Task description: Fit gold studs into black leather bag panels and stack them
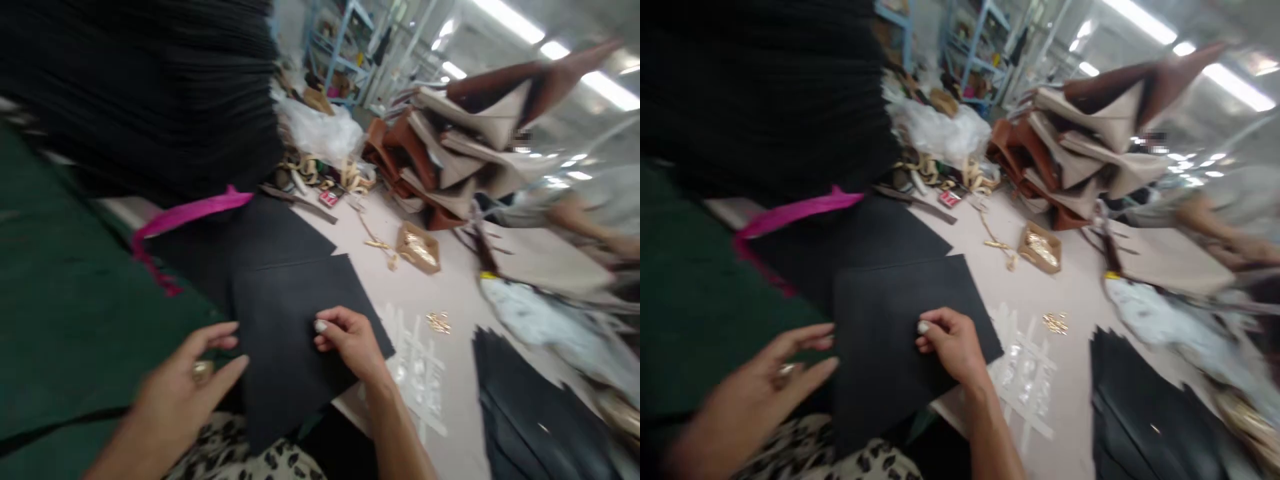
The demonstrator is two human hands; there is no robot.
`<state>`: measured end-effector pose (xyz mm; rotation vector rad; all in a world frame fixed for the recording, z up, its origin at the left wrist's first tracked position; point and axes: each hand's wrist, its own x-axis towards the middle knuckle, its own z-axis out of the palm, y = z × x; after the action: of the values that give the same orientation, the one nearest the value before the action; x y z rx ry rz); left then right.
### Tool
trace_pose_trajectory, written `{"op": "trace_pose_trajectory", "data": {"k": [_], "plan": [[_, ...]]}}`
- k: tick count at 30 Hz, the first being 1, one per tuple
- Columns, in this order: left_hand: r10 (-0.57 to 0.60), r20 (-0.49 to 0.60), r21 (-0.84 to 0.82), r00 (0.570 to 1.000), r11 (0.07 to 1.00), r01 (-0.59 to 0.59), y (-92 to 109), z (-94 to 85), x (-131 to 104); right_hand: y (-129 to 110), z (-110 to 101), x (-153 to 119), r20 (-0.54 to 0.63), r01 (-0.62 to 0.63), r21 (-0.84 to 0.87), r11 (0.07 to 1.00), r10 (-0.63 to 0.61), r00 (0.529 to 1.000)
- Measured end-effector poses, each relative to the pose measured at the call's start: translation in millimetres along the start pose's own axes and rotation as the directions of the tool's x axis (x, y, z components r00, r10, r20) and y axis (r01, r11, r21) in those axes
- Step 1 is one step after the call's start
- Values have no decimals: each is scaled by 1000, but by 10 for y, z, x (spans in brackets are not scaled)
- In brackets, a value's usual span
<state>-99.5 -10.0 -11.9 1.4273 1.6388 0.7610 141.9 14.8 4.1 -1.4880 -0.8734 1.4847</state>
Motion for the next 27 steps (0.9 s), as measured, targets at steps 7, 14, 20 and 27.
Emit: {"op": "trace_pose_trajectory", "data": {"k": [7,14,20,27], "plan": [[72,131,-83,989,995,-62,143,-138,-59,78,-67,33,22,10,-138,990,-7,1000],[-64,522,-578,850,706,408,416,25,205,-10,-5,-11,-3,2,-168,986,-2,1000],[-291,545,-461,786,679,571,483,140,266,-37,72,44,65,15,-215,977,-1,998],[-356,547,-464,758,624,628,464,168,285,-55,88,34,122,18,-320,947,23,992]]}}
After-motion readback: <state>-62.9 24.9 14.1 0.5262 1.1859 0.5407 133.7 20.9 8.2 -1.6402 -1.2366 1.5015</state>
